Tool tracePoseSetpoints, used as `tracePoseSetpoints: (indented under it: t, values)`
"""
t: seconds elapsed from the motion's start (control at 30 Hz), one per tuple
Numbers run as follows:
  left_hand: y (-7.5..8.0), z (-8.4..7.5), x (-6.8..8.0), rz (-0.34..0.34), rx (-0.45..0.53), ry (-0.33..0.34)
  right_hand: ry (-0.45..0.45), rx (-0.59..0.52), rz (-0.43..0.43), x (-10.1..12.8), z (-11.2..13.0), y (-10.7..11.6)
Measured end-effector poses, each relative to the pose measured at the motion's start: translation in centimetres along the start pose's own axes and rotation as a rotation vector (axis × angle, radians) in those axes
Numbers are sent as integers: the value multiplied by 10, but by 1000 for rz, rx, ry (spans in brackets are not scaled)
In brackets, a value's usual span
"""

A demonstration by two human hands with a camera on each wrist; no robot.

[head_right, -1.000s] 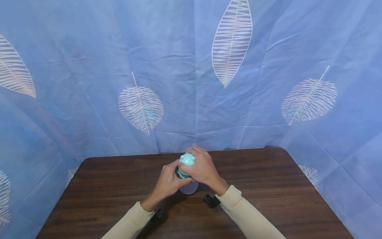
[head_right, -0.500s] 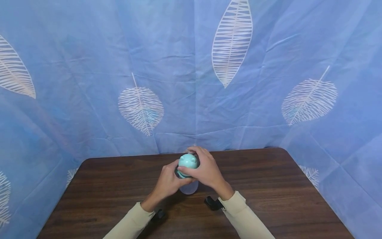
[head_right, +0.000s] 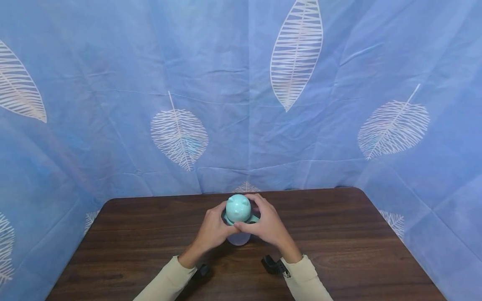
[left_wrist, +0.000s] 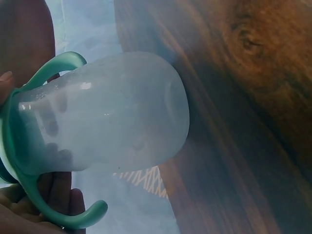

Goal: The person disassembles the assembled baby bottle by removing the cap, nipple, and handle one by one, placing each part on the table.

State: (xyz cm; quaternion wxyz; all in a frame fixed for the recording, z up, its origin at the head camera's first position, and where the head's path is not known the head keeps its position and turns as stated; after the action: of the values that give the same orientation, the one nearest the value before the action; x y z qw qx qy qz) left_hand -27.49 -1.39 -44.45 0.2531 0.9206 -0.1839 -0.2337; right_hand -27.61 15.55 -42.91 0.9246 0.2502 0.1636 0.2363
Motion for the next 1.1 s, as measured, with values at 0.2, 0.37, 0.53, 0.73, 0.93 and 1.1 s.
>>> tracePoseSetpoints:
  t: [0.2,0.37,0.53,0.73,0.93,1.1]
  values:
    - [0,1,0,-8,-6,26,10,-8,-14,-1,-1,-2]
    - [1,1,1,-20,0,40,21,-6,-25,-3,0,-3]
    - [1,3,2,-16,56,63,25,17,-41,-4,0,-3]
    - [2,3,4,-28,78,71,34,24,-53,-4,0,-3]
    - [4,6,8,-44,110,89,59,29,-56,-4,1,-3]
    - [5,5,9,-45,103,88,61,20,-57,-4,3,-3]
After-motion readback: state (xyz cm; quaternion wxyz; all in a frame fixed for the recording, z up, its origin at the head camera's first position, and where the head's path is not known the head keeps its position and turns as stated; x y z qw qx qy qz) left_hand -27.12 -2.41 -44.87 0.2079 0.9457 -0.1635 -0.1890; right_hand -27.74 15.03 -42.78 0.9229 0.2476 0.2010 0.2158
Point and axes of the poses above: each hand's wrist, its own x-axis away from the middle knuckle, its own y-axis out of the back of the hand, z = x × y, the point moved 7 cm from there along -x, towards the middle knuckle, and after that the axes turned 12 degrees about z, right-handed, at the moved point
